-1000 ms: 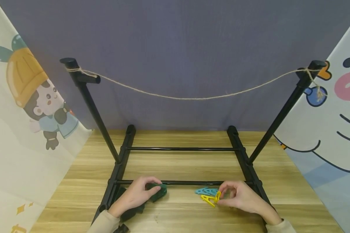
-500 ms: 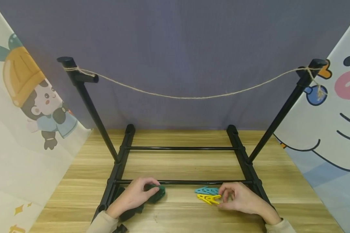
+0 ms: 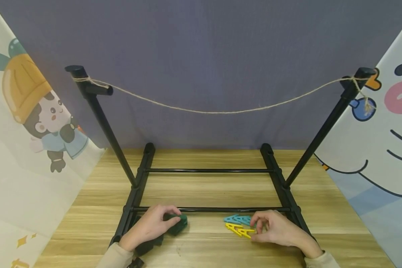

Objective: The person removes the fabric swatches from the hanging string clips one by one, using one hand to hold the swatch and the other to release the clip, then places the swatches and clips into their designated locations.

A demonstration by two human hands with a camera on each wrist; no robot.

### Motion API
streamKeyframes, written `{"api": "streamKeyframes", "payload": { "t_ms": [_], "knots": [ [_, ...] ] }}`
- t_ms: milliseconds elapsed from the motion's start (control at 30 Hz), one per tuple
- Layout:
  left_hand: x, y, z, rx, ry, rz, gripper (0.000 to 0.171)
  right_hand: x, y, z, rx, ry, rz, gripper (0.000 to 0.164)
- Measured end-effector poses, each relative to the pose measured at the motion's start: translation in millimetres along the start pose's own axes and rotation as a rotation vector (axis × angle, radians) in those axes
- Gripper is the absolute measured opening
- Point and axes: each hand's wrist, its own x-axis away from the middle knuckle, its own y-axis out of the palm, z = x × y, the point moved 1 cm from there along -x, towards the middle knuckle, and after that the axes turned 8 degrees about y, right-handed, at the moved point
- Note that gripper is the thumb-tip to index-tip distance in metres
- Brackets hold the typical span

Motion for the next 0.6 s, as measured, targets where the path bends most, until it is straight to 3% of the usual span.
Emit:
{"api": "streamKeyframes", "payload": {
  "t_ms": [433, 600],
  "knots": [
    [8.1, -1.4, -5.4, 0.005, -0.012, -0.032, 0.012, -1.6, 2.6, -4.8, -0.037, 0.013, -0.005, 0.025],
    [9.3, 2.2, -8.3, -0.033, 0.009, -0.052, 0.013, -1.5, 2.4, -4.8, -0.049, 0.015, -0.007, 0.024]
  ]
}}
